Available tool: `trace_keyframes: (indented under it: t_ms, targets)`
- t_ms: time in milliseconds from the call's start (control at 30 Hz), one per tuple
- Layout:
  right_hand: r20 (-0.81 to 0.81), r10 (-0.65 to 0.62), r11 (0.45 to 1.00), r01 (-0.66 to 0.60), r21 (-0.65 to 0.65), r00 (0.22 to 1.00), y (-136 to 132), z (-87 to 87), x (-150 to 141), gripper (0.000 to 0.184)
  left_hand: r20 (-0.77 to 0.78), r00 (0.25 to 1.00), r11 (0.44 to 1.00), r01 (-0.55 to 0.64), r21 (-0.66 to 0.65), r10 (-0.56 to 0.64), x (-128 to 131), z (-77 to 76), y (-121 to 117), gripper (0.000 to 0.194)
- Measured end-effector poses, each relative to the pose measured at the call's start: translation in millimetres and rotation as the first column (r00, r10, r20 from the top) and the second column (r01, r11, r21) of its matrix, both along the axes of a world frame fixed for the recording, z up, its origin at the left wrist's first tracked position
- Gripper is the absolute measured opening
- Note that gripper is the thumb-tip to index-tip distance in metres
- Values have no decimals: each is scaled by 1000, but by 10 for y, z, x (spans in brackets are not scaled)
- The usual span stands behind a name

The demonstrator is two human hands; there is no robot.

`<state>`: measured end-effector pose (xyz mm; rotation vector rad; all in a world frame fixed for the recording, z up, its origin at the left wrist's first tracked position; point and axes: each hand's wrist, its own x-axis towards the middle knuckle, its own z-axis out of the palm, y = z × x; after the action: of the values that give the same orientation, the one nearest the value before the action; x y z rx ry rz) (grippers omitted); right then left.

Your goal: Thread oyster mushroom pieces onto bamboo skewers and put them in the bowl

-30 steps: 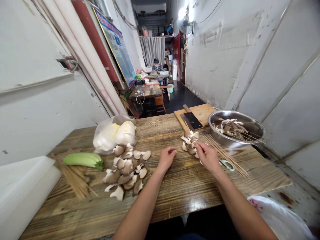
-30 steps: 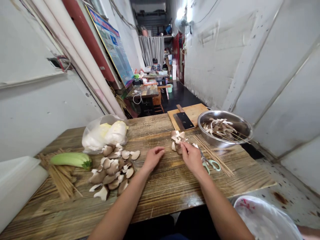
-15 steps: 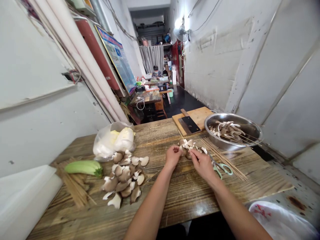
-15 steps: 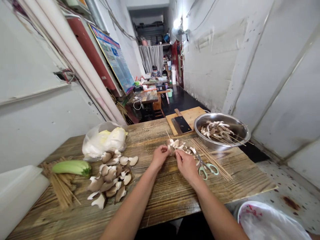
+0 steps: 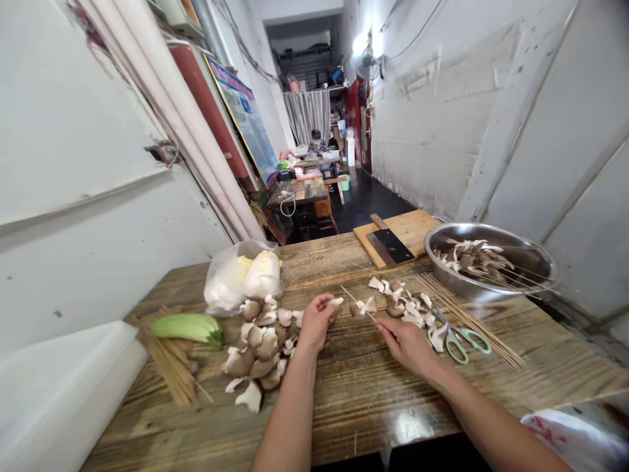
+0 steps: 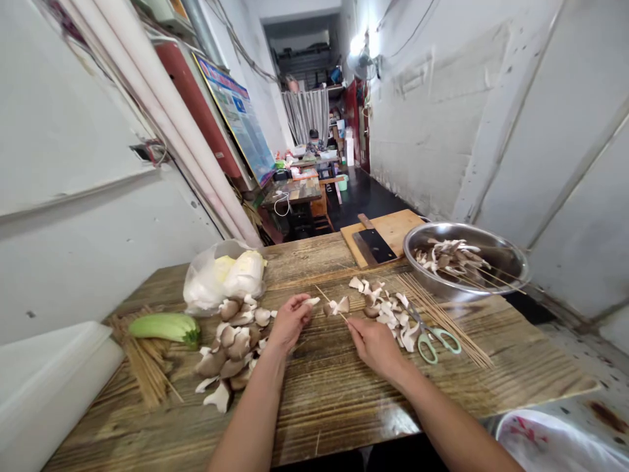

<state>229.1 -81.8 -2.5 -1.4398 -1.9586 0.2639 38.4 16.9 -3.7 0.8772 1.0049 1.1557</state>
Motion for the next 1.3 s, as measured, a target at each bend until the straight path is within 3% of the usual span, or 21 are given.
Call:
trace_keyframes:
  t_ms: [133,367,500,667,900,1133,1300]
  targets:
    - [7,22,1000,-22,-19,1000,7,-12,-4,29,63,997,999,43,-5,-43,11,10,-8,30]
    - [5,23,1000,-23,-13,1000,15,-58,-7,28,420,900,944,234,-233,-119,-84,33,44,14]
    - [-15,27,1000,-28,-13,1000,16,-50,3,28,398,914,942,194,-273,-73,-118,66,54,14]
    - [-42,38,999,-38,-17,998,20,-47,6,29,262,961,983,127,-130,-89,-126,51,59,19]
    - [-74,46,999,-47,-5,996,13,-33,4,28,196,979,984,83,-160,-51,-157,-29,87,28]
    - [-56,137,989,-140,-41,989,-3,2,-11,29,193,975,984,133,-120,-108,-161,19,77,10]
    - [15,167,978,-164,-131,986,-16,9,-26,31,180,979,983,121,-138,-95,-212,18,97,9]
